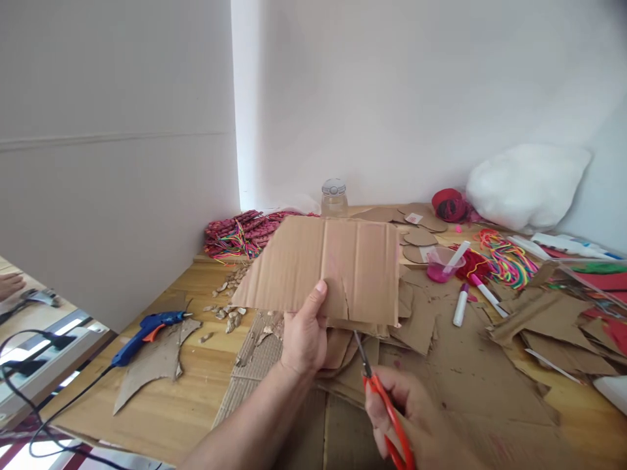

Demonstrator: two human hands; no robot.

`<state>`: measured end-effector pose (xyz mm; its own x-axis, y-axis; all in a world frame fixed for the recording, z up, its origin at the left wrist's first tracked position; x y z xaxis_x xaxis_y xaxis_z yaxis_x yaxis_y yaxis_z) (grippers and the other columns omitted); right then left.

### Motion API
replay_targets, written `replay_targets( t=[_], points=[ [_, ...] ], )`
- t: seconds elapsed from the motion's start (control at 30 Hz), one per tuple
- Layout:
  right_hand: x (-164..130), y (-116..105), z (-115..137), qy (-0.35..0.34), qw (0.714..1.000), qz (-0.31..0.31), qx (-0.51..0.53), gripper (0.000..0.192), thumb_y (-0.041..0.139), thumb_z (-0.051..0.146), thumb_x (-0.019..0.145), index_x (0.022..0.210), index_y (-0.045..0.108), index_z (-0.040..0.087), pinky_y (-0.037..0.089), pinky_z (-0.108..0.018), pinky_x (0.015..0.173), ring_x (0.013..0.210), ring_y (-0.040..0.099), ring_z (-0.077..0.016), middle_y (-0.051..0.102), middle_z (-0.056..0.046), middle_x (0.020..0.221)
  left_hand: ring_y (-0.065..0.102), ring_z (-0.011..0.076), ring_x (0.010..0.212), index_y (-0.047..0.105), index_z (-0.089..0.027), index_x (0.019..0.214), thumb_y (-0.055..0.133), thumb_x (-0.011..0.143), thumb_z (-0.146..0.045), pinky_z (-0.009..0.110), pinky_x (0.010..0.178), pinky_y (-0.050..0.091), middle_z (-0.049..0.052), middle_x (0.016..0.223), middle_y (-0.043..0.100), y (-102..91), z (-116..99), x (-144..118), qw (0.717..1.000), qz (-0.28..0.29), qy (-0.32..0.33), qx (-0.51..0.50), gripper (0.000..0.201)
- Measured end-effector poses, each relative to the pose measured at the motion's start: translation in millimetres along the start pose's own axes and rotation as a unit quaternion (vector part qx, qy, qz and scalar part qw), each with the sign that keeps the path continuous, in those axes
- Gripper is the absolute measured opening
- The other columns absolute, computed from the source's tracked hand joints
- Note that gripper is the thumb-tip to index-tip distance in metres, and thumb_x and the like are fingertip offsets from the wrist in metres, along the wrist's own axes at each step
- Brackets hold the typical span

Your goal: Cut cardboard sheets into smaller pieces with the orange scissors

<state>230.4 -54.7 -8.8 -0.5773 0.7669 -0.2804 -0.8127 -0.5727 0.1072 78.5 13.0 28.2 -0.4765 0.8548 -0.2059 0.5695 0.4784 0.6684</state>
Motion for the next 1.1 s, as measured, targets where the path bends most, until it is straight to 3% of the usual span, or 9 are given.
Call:
replay_targets(
  t=[0.13, 0.2, 0.37, 0.57, 0.77, 0.93, 1.1],
  points=[
    [-8, -19, 33, -0.117, 0.993, -0.007, -0.025, 0.065, 0.048, 0.086, 0.082, 0.073, 0.046, 0.021, 0.029, -0.026, 0.052, 0.054, 0.039, -0.0116, 0.05, 0.001, 0.06, 0.067, 0.0258, 0.118, 0.061, -0.023, 0.13, 0.088, 0.07, -0.019, 0.033, 0.093, 0.059, 0.009, 0.127, 0.071, 4.3, 9, -5, 0.998, 0.055, 0.0, 0.024, 0.066],
    [-8, -26, 41, -0.128, 0.991, 0.005, -0.033, 0.063, 0.043, 0.083, 0.087, 0.077, 0.049, 0.021, 0.031, -0.027, 0.056, 0.058, 0.041, -0.0131, 0.052, 0.0, 0.063, 0.067, 0.0248, 0.119, 0.061, -0.021, 0.131, 0.088, 0.071, -0.021, 0.032, 0.098, 0.056, 0.009, 0.125, 0.072, 5.9, 12, -8, 0.994, 0.093, 0.007, 0.051, 0.066],
    [-1, -37, 36, -0.07, 0.998, -0.004, 0.007, 0.059, 0.041, 0.077, 0.092, 0.078, 0.049, 0.02, 0.03, -0.027, 0.056, 0.055, 0.044, -0.0129, 0.051, 0.002, 0.058, 0.066, 0.0254, 0.12, 0.06, -0.019, 0.133, 0.087, 0.073, -0.025, 0.035, 0.107, 0.049, 0.009, 0.117, 0.075, 6.2, 15, -14, 0.984, 0.142, -0.002, 0.109, 0.067],
    [3, -41, 29, -0.06, 0.998, 0.0, 0.0, 0.057, 0.045, 0.075, 0.093, 0.076, 0.05, 0.02, 0.029, -0.026, 0.054, 0.05, 0.045, -0.0122, 0.051, 0.003, 0.052, 0.057, 0.0355, 0.132, 0.062, -0.013, 0.13, 0.088, 0.07, -0.031, 0.049, 0.112, 0.044, 0.017, 0.122, 0.072, 4.9, 28, -16, 0.978, 0.157, -0.107, 0.09, 0.068],
    [7, -41, 26, -0.053, 0.999, -0.01, -0.005, 0.057, 0.043, 0.074, 0.095, 0.075, 0.05, 0.02, 0.028, -0.025, 0.053, 0.048, 0.043, -0.0113, 0.052, 0.004, 0.05, 0.055, 0.0304, 0.135, 0.058, -0.017, 0.136, 0.088, 0.071, -0.028, 0.044, 0.117, 0.038, 0.013, 0.121, 0.073, 5.6, 28, -16, 0.979, 0.167, -0.069, 0.098, 0.072],
    [8, -41, 23, -0.041, 0.999, -0.016, 0.01, 0.058, 0.046, 0.075, 0.092, 0.073, 0.051, 0.02, 0.03, -0.024, 0.053, 0.046, 0.043, -0.0109, 0.049, 0.005, 0.047, 0.061, 0.0338, 0.126, 0.056, -0.016, 0.139, 0.089, 0.069, -0.03, 0.048, 0.11, 0.046, 0.015, 0.127, 0.071, 3.8, 29, -15, 0.981, 0.147, -0.08, 0.102, 0.078],
    [7, -45, 26, -0.032, 0.999, -0.019, -0.005, 0.063, 0.041, 0.076, 0.093, 0.072, 0.055, 0.019, 0.032, -0.025, 0.053, 0.047, 0.044, -0.0112, 0.053, 0.003, 0.048, 0.063, 0.0341, 0.124, 0.06, -0.014, 0.135, 0.087, 0.072, -0.033, 0.049, 0.111, 0.043, 0.015, 0.124, 0.072, -1.1, 32, -14, 0.965, 0.186, -0.042, 0.18, 0.072]
  ],
)
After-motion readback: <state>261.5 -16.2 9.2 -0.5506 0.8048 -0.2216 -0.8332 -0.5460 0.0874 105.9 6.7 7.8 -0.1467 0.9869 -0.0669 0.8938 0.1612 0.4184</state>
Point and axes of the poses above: each hand's wrist, its own x-axis towards the middle knuckle, its own y-axis out of the palm, z = x × y, the point moved 5 cm from there along x, towards the middle knuckle
